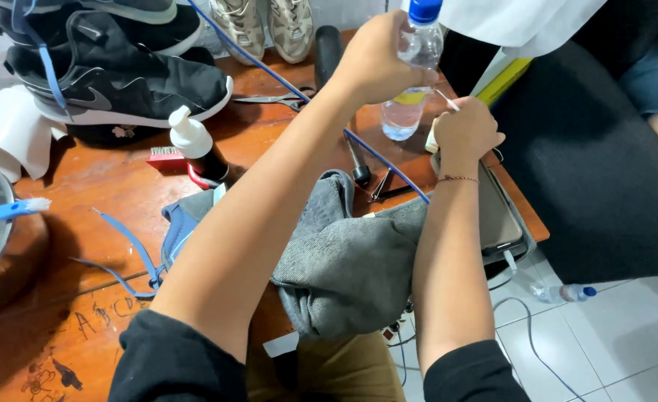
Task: Hand-stitching the sole of a blue sneaker to the upper part for repair.
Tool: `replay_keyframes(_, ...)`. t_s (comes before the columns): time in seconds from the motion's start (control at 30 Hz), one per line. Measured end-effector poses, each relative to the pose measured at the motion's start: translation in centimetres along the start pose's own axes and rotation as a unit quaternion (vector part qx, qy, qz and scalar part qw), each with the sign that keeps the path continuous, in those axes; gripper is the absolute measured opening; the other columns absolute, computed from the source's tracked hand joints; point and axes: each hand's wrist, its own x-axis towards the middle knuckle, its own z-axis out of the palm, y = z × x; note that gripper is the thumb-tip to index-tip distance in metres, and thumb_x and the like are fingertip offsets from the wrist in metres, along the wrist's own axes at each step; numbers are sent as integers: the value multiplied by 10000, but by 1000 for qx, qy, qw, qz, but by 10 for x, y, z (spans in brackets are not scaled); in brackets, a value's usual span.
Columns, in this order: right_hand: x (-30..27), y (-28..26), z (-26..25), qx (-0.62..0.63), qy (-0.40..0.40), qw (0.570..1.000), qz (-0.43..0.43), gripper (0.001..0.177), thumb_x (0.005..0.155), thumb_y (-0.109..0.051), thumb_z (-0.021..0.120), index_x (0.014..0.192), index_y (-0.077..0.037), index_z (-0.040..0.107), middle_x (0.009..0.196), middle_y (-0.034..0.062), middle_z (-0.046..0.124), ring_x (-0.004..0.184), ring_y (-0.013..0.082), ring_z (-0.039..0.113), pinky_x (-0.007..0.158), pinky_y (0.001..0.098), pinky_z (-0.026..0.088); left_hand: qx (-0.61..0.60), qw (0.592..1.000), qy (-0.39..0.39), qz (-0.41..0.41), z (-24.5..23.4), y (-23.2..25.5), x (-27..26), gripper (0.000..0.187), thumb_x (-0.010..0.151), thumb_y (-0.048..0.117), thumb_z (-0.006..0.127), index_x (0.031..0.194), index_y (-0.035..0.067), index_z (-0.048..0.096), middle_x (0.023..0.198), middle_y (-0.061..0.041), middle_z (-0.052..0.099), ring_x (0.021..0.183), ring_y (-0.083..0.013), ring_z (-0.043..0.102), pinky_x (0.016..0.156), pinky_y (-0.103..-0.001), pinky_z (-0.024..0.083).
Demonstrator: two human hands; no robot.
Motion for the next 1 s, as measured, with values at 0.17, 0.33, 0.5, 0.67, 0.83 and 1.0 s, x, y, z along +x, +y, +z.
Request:
replay_keyframes(0.17,0,11,-7,43,23,999,16,193,890,-239,692,1070,-232,761,1022,69,733,993,372,652,893,556,385,-34,999,-18,30,23,14,6,698,625,374,971,1175,87,651,1184,-79,764,1073,-261,739,836,-401,592)
replay_keyframes(0.33,-3,6,-20,32,-49,997,46,167,925,-210,655,1015,-284,775,1027,21,733,997,309,642,933,546,352,-73,993,-93,24,37,18,9,723,698,303,972,1277,98,591,1271,-102,727,1197,-297,700,905,-427,614)
replay_keyframes(0.5,1,12,-20,83,12,995,53,293,892,-148,657,1144,-257,758,1188,-2,727,1087,292,636,937,538,348,-96,989,-99,45,49,17,9,748,692,289,994,1281,71,589,1305,-140,707,1220,-319,692,953,-428,618)
replay_keyframes(0.67,-2,17,-22,195,118,971,68,255,870,-126,559,949,-281,746,1006,-77,752,949,226,663,818,516,352,-130,986,-94,34,63,20,14,759,713,247,963,1326,71,551,1381,-125,666,1313,-306,641,981,-455,602)
replay_keyframes(0.83,1,24,-25,194,65,973,107,197,893,-174,577,962,-291,719,1034,-85,737,986,221,643,904,518,328,-124,989,-73,24,89,24,20,809,718,248,965,1368,67,519,1378,-127,672,1324,-281,638,994,-411,599)
replay_keyframes(1.0,-9,16,-40,209,48,963,161,239,896,-186,645,1095,-300,711,1121,-61,731,1045,202,646,989,487,302,-125,990,-58,39,107,25,27,817,755,239,938,1408,93,470,1405,-121,664,1344,-311,625,1036,-426,568)
